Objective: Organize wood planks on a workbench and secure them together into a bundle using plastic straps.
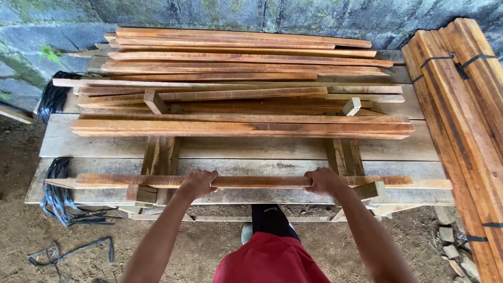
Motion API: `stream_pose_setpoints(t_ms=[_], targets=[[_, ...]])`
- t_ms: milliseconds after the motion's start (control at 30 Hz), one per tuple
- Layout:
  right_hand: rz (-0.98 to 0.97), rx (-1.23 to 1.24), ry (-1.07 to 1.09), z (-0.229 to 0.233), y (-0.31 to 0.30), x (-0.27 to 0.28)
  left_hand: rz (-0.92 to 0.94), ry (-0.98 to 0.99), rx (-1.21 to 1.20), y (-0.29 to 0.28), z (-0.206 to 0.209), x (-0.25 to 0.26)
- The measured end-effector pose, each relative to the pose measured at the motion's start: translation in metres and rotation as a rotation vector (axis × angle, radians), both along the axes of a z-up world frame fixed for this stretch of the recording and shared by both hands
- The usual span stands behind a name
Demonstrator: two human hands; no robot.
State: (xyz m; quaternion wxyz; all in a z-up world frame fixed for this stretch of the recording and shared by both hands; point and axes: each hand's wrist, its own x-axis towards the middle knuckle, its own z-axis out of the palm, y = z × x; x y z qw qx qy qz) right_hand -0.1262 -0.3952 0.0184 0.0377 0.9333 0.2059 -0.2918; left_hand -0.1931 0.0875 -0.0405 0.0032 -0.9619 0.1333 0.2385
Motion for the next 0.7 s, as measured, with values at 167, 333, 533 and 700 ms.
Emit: stream_pose_setpoints(t_ms=[167,333,533,700], targets=[[-0.008,0.017,0.028,0.011,0.002,0.017,-0.001,0.008,0.001,0.002,0.017,0.018],[-0.082,0.118,0.001,0.022,0.015,0.051,0.024,-0.015,0.058,0.01,0.039,0.059],[-0.005,0.049,-0.05,-0.011,0.02,0.081,0.125,-0.035,-0.066,0.009,0.057,0.069],[-0.043,0.033,-0.035,-0.012,0.022,0.078,0.099,-0.034,-0.063,0.012,0.03,0.074]])
